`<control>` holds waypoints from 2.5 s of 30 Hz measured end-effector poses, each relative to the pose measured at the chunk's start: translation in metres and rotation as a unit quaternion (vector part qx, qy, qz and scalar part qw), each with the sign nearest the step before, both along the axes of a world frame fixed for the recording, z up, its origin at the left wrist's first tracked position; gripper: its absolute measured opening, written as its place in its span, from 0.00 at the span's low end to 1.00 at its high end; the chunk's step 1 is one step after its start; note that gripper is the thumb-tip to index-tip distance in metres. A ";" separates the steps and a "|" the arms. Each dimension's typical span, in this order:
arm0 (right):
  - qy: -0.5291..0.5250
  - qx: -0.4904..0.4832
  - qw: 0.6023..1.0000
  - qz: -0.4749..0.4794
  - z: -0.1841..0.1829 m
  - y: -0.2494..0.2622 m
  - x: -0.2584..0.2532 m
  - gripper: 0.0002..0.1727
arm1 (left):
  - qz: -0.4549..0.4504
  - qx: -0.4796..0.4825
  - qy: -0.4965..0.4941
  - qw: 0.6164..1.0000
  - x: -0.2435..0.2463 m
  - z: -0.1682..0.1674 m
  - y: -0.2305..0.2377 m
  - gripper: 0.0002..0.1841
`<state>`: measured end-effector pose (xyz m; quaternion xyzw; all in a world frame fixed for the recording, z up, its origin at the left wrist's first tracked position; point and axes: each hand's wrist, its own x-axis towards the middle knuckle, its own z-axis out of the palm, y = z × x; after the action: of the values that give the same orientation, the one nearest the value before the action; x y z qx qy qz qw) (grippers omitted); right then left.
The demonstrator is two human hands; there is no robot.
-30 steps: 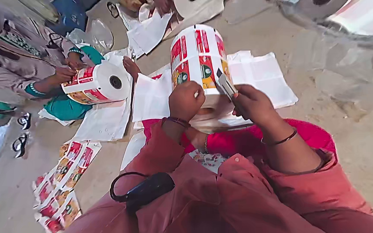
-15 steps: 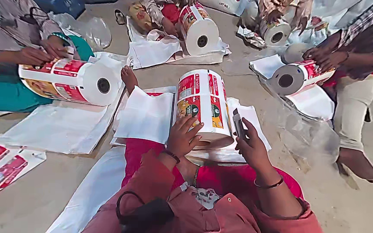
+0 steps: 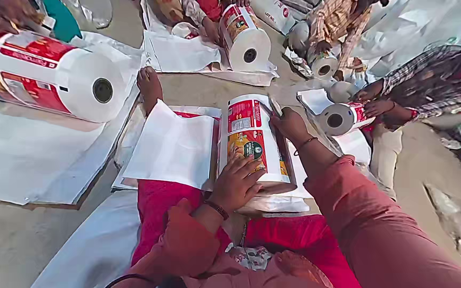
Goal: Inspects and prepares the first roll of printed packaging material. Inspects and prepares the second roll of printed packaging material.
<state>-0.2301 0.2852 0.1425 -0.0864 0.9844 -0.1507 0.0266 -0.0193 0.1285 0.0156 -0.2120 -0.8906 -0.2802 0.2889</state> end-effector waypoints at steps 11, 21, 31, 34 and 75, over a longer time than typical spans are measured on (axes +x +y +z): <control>-0.043 0.060 0.997 -0.018 0.014 -0.010 -0.023 0.23 | -0.034 0.030 0.013 0.999 -0.008 -0.001 -0.007 0.23; 0.078 0.130 0.988 -0.040 0.029 0.008 -0.015 0.26 | -0.061 0.050 0.006 0.997 -0.009 -0.001 -0.009 0.20; 0.141 0.132 0.972 -0.132 -0.010 0.113 -0.036 0.25 | -0.031 0.122 -0.009 0.992 -0.005 -0.006 -0.016 0.23; 0.089 0.170 0.956 -0.224 -0.025 0.144 -0.030 0.24 | 0.007 0.281 -0.079 0.956 -0.009 -0.010 -0.027 0.24; -0.091 0.019 0.996 0.009 0.032 -0.016 -0.039 0.29 | 0.085 0.438 -0.299 0.844 -0.043 -0.033 -0.039 0.34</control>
<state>-0.2686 0.2696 0.1744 -0.0805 0.9797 -0.1394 0.1191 -0.0626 0.0900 -0.0171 0.1074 -0.7330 -0.6651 0.0942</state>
